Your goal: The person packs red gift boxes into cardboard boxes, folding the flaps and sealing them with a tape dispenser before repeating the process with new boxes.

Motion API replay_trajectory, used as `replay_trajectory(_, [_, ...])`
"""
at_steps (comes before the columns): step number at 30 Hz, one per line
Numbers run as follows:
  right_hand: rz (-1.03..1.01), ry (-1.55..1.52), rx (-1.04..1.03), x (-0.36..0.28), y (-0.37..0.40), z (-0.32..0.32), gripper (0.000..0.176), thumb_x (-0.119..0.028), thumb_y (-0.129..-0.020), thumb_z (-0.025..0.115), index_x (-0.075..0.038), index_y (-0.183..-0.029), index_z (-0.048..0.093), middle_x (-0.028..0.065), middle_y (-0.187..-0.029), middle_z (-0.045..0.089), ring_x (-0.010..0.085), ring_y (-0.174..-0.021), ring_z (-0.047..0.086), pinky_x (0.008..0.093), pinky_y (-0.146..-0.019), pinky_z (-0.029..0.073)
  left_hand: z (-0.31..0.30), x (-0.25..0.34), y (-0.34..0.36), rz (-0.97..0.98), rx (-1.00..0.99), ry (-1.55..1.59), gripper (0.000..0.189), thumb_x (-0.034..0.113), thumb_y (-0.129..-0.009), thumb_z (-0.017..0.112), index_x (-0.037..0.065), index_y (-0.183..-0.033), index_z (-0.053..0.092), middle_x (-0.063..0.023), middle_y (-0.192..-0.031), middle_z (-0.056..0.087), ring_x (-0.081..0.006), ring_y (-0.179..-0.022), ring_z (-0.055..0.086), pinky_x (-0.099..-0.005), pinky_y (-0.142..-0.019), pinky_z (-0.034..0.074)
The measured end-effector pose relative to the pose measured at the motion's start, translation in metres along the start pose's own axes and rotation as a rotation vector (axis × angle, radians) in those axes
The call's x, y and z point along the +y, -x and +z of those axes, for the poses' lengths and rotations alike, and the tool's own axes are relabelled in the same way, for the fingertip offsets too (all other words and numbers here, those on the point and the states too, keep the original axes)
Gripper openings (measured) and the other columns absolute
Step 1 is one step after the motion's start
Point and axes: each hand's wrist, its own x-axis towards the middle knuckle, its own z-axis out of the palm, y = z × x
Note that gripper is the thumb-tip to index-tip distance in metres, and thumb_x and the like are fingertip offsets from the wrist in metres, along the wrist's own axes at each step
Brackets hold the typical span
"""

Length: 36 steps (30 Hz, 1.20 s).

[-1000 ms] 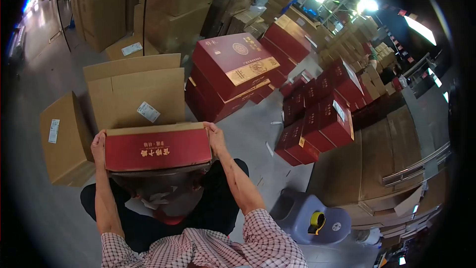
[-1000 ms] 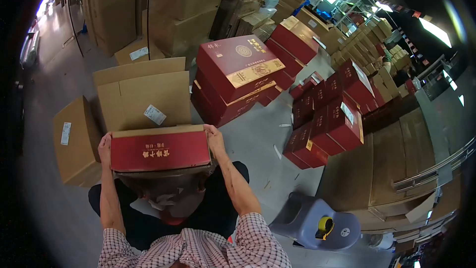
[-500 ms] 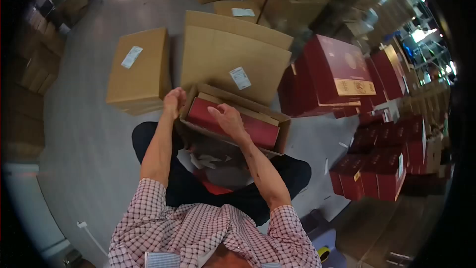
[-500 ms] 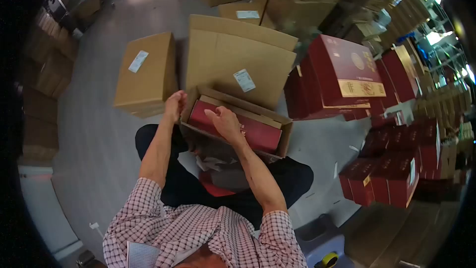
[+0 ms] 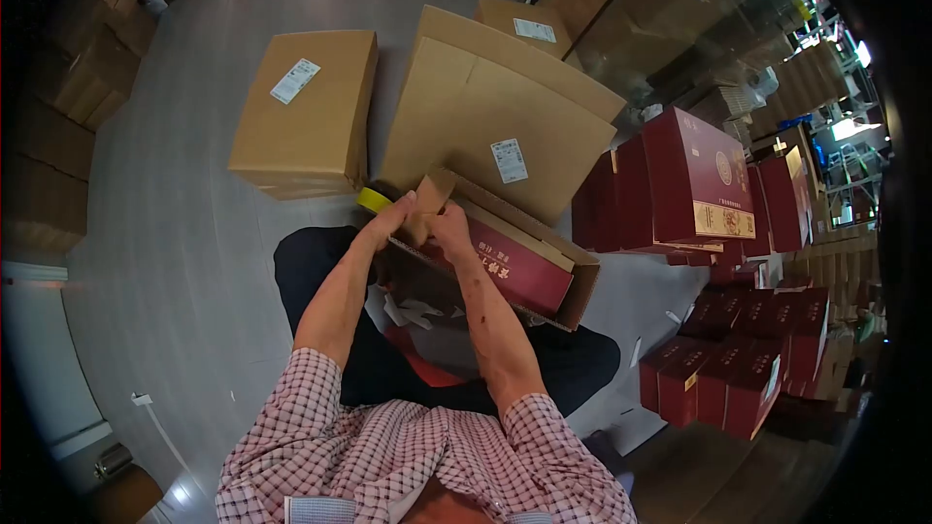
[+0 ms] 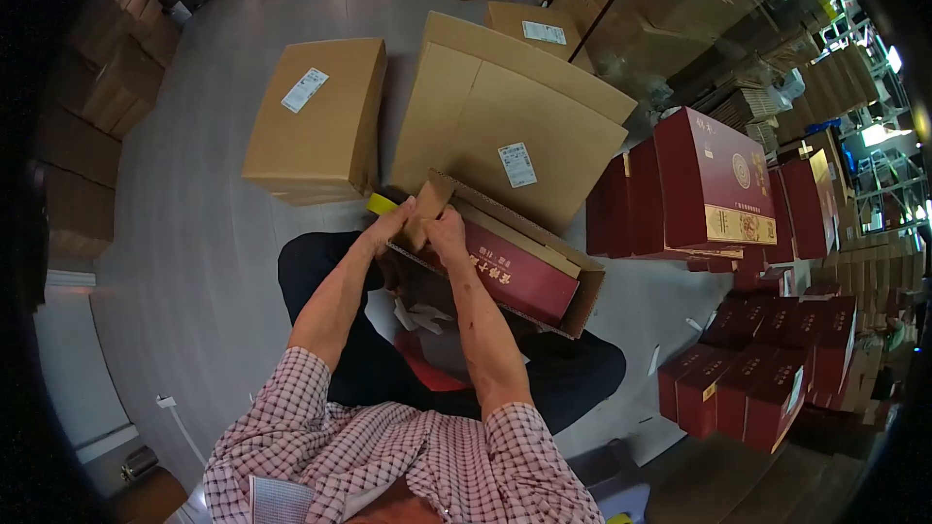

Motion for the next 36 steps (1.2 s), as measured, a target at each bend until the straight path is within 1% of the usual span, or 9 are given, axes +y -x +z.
replay_trajectory(1, [-0.184, 0.553, 0.189, -0.013, 0.011, -0.009, 0.031, -0.019, -0.084, 0.078, 0.001, -0.107, 0.074, 0.0172, -0.094, 0.077, 0.0224, -0.084, 0.077, 0.0380, -0.062, 0.059, 0.010, 0.014, 0.010, 0.085, -0.016, -0.060, 0.076, 0.062, -0.106, 0.048, 0.009, -0.161, 0.041, -0.0063, -0.155, 0.053, -0.0212, -0.138, 0.049, -0.0354, -0.116, 0.036])
replay_trajectory(11, [-0.144, 0.973, 0.270, -0.040, 0.040, -0.049, 0.052, -0.039, -0.076, 0.087, -0.002, -0.108, 0.070, 0.0217, -0.096, 0.073, 0.0431, -0.096, 0.071, 0.0503, -0.083, 0.058, -0.017, -0.007, -0.025, 0.093, -0.123, -0.378, 0.070, 0.046, -0.102, 0.065, 0.006, -0.156, 0.042, -0.0129, -0.140, 0.063, -0.0286, -0.122, 0.061, -0.0411, -0.102, 0.049])
replay_trajectory(15, [-0.445, 0.894, 1.038, -0.087, 0.137, -0.158, 0.058, -0.034, -0.085, 0.083, -0.003, -0.129, 0.061, 0.0181, -0.097, 0.066, 0.0420, -0.090, 0.065, 0.0490, -0.079, 0.054, -0.011, 0.000, -0.014, 0.129, -0.103, -0.361, 0.074, 0.048, -0.100, 0.068, 0.003, -0.154, 0.043, -0.0133, -0.138, 0.063, -0.0294, -0.120, 0.062, -0.0414, -0.100, 0.050])
replay_trajectory(17, [-0.082, 0.976, 1.246, -0.094, 0.183, -0.213, 0.070, -0.043, -0.083, 0.083, 0.002, -0.131, 0.059, 0.0207, -0.108, 0.066, 0.0421, -0.103, 0.065, 0.0480, -0.085, 0.055, -0.035, -0.034, -0.053, 0.155, -0.160, -0.289, 0.073, 0.046, -0.099, 0.071, 0.001, -0.151, 0.045, -0.0142, -0.137, 0.064, -0.0288, -0.118, 0.063, -0.0401, -0.097, 0.052])
replay_trajectory(20, [0.381, 0.874, 0.873, -0.063, 0.197, -0.262, 0.074, -0.058, -0.082, 0.078, 0.002, -0.123, 0.062, 0.0274, -0.112, 0.071, 0.0461, -0.109, 0.068, 0.0523, -0.092, 0.055, -0.010, 0.002, -0.021, 0.098, -0.076, -0.342, 0.081, 0.050, -0.098, 0.071, -0.002, -0.152, 0.041, -0.0175, -0.139, 0.062, -0.0298, -0.120, 0.062, -0.0407, -0.098, 0.051])
replay_trajectory(28, [0.349, 0.981, 0.446, -0.023, 0.158, -0.218, 0.052, -0.032, -0.089, 0.072, 0.006, -0.124, 0.066, 0.0275, -0.109, 0.074, 0.0427, -0.108, 0.071, 0.0483, -0.095, 0.057, -0.048, -0.030, -0.067, 0.170, -0.139, -0.504, 0.091, 0.057, -0.096, 0.069, -0.002, -0.155, 0.035, -0.0193, -0.143, 0.058, -0.0324, -0.128, 0.057, -0.0434, -0.104, 0.048])
replay_trajectory(29, [0.035, 1.138, 0.588, 0.042, 0.138, -0.224, 0.070, -0.039, -0.093, 0.067, 0.023, -0.125, 0.057, 0.0288, -0.090, 0.074, 0.0417, -0.088, 0.075, 0.0484, -0.079, 0.060, -0.046, -0.028, -0.060, 0.163, -0.128, -0.496, 0.086, 0.055, -0.097, 0.068, -0.001, -0.154, 0.037, -0.0182, -0.140, 0.060, -0.0311, -0.125, 0.058, -0.0429, -0.102, 0.049])
replay_trajectory(33, [0.310, 1.178, 0.401, 0.033, 0.129, -0.222, 0.095, -0.045, -0.097, 0.061, 0.031, -0.143, 0.030, 0.0308, -0.093, 0.073, 0.0416, -0.092, 0.075, 0.0514, -0.082, 0.059, -0.037, -0.020, -0.052, 0.140, -0.138, -0.444, 0.068, 0.048, -0.101, 0.065, 0.002, -0.148, 0.047, -0.0135, -0.127, 0.065, -0.0258, -0.113, 0.062, -0.0410, -0.095, 0.052])
replay_trajectory(36, [0.138, 1.168, 0.320, 0.027, 0.145, -0.232, 0.096, -0.059, -0.095, 0.060, 0.023, -0.143, 0.040, 0.0322, -0.107, 0.069, 0.0427, -0.106, 0.070, 0.0523, -0.092, 0.055, -0.022, -0.010, -0.039, 0.125, -0.182, -0.436, 0.056, 0.043, -0.104, 0.062, 0.005, -0.144, 0.054, -0.0101, -0.117, 0.069, -0.0219, -0.104, 0.065, -0.0395, -0.090, 0.054])
